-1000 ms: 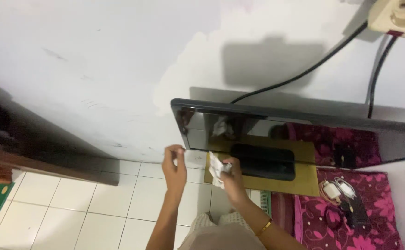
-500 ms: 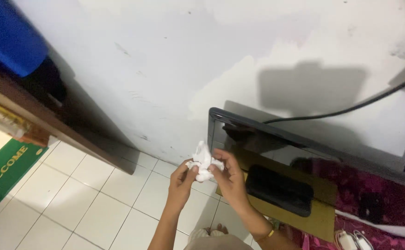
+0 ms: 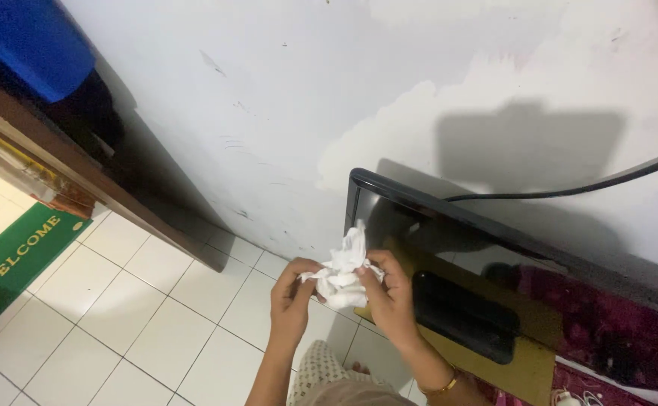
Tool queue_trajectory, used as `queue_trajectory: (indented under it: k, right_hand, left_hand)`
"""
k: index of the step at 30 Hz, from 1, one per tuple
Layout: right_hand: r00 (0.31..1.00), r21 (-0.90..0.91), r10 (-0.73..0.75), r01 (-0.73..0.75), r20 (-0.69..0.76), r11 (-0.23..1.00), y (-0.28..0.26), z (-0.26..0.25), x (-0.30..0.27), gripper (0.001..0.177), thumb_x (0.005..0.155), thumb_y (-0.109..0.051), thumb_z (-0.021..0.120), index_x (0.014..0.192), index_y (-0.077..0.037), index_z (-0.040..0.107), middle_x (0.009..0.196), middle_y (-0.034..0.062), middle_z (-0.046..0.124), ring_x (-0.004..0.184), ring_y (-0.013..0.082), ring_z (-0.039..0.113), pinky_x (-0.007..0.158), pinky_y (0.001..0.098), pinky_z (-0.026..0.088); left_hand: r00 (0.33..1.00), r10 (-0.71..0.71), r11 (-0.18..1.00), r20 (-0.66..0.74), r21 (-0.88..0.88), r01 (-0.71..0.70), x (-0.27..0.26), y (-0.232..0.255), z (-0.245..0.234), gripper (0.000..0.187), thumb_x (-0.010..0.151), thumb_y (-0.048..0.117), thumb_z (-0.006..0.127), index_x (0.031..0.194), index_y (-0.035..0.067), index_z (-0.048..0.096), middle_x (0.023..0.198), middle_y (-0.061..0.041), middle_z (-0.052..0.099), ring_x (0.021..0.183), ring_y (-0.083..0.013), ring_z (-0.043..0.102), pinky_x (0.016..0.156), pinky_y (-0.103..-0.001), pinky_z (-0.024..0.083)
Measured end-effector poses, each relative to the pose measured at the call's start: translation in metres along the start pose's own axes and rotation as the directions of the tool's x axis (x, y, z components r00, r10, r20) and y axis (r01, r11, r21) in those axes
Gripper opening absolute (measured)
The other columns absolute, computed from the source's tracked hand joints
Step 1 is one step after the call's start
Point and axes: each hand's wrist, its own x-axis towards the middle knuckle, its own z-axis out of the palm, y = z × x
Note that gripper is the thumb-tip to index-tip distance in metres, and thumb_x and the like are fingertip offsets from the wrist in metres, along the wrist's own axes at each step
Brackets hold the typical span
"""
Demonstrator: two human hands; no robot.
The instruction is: Cleaning the television screen and its edges with a cloth.
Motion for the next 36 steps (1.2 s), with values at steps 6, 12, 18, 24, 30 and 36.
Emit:
queue_trajectory:
  k: [6, 12, 18, 24, 30, 36]
  right_hand:
    - [0.997, -0.086, -0.083, 0.082, -0.007, 0.993, -0.024, 0.001, 0.007, 0.018, 0.102, -0.003, 0.056, 0.119, 0.001, 0.060, 0.104, 0.0051, 0.069, 0.090, 0.0064, 0.062, 0.076, 0.0228, 0.051]
    - [0.930, -0.488, -0.315, 0.368, 0.191, 0.792, -0.077, 0.035, 0.037, 0.022, 0.094, 0.008, 0.056, 0.108, -0.001, 0.069, 0.101, 0.0110, 0.068, 0.077, 0.0145, 0.064, 0.065, 0.0253, 0.050]
    - [0.928, -0.645, -0.336, 0.358, 0.163, 0.675, -0.108, 0.055, 0.052, 0.030, 0.089, 0.009, 0.061, 0.115, -0.001, 0.069, 0.108, 0.0128, 0.065, 0.079, 0.0182, 0.067, 0.065, 0.0310, 0.056]
    - [0.814, -0.743, -0.562, 0.465, 0.146, 0.481, -0.112, 0.040, 0.046, 0.029, 0.092, 0.004, 0.060, 0.119, -0.003, 0.066, 0.115, 0.0166, 0.071, 0.100, 0.0248, 0.074, 0.084, 0.0317, 0.061]
    - [0.597, -0.944, -0.793, 0.176, -0.123, 0.278, -0.129, 0.043, 0.062, 0.017, 0.100, 0.002, 0.056, 0.111, -0.006, 0.065, 0.112, 0.0096, 0.070, 0.115, 0.0264, 0.072, 0.107, 0.0438, 0.054]
    - [0.681, -0.994, -0.727, -0.106, -0.086, 0.018, -0.127, 0.051, 0.089, 0.024, 0.099, -0.006, 0.052, 0.113, -0.007, 0.071, 0.118, 0.0102, 0.073, 0.124, 0.0269, 0.063, 0.116, 0.0460, 0.029]
  left_hand:
    - [0.998, 0.029, 0.998, 0.049, -0.056, -0.026, 0.027, 0.031, 0.008, 0.018, 0.093, 0.000, 0.049, 0.102, 0.000, 0.064, 0.114, -0.009, 0.063, 0.092, -0.0157, 0.060, 0.076, -0.031, 0.052]
    - [0.959, -0.113, 0.983, 0.262, -0.109, 0.145, 0.070, 0.066, -0.009, 0.029, 0.099, 0.022, 0.044, 0.120, 0.008, 0.060, 0.117, -0.007, 0.067, 0.109, -0.0120, 0.063, 0.092, -0.025, 0.049]
    - [0.895, -0.200, 0.980, 0.398, 0.069, 0.189, 0.117, 0.076, -0.040, 0.034, 0.089, -0.005, 0.062, 0.122, 0.003, 0.065, 0.110, -0.010, 0.068, 0.096, -0.0176, 0.063, 0.077, -0.032, 0.052]
    - [0.847, 0.436, 0.840, 0.303, 0.201, -0.504, 0.181, 0.121, 0.008, 0.042, 0.082, -0.016, 0.058, 0.119, 0.002, 0.069, 0.133, -0.014, 0.066, 0.128, -0.0245, 0.064, 0.107, -0.035, 0.054]
    - [0.610, 0.402, 0.857, 0.683, -0.046, -0.513, 0.222, 0.095, 0.068, 0.042, 0.090, -0.006, 0.047, 0.118, 0.009, 0.074, 0.143, -0.009, 0.066, 0.137, -0.0255, 0.064, 0.101, -0.036, 0.058]
    - [0.346, -0.035, 0.903, 0.938, -0.119, 0.414, 0.241, 0.037, 0.052, 0.035, 0.101, 0.003, 0.052, 0.132, 0.001, 0.070, 0.132, -0.010, 0.066, 0.123, -0.0244, 0.061, 0.105, -0.038, 0.047]
